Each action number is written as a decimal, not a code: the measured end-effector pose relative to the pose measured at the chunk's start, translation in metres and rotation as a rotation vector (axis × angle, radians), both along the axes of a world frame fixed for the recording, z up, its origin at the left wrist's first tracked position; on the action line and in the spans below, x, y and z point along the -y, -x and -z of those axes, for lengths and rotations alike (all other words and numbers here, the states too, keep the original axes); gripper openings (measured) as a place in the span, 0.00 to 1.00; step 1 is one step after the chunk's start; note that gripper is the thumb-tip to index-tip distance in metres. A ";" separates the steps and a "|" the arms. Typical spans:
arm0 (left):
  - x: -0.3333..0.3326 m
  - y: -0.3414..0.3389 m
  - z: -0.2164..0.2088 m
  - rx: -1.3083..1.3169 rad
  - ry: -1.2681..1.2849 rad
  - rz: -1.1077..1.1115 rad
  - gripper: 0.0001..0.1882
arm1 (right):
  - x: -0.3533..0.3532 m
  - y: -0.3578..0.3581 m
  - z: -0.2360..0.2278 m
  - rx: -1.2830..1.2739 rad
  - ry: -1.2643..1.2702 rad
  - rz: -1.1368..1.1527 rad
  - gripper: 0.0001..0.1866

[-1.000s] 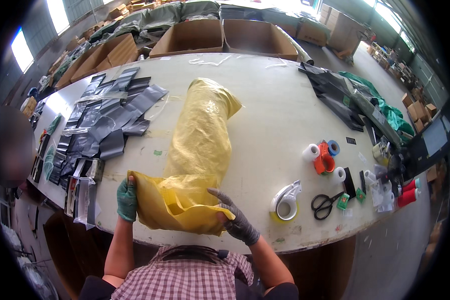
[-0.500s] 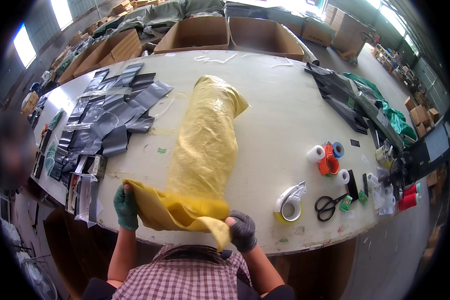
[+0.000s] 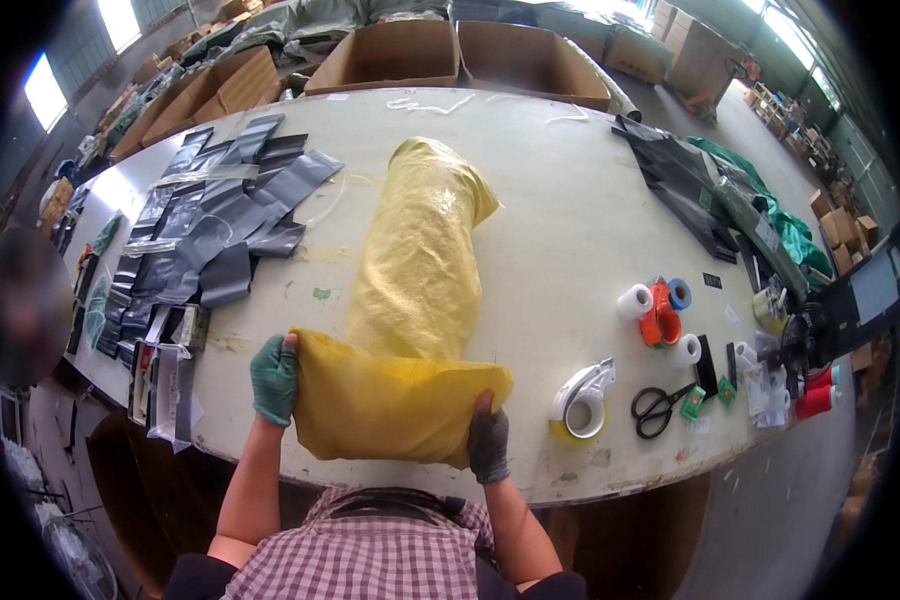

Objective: The person wraps a long cylindrical object in yellow paper on a workbench. They use a tape dispenser to secure the paper, then place a shipping label on the package. The person is wearing gloves and an apron.

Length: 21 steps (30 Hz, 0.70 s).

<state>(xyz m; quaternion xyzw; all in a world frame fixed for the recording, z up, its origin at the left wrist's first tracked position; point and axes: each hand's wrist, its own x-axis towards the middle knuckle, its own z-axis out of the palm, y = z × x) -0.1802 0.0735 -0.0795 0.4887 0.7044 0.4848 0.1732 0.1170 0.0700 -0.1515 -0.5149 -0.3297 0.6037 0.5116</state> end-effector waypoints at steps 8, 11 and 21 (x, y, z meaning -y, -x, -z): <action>-0.020 -0.004 0.105 0.088 0.342 -0.004 0.25 | -0.022 0.015 0.086 -0.197 0.255 -0.062 0.20; -0.021 -0.005 0.097 -0.016 0.325 0.084 0.21 | -0.034 0.010 0.082 0.112 0.224 -0.156 0.19; -0.006 0.010 0.031 -0.610 0.267 0.698 0.18 | -0.048 0.026 0.007 1.303 -0.616 -0.060 0.14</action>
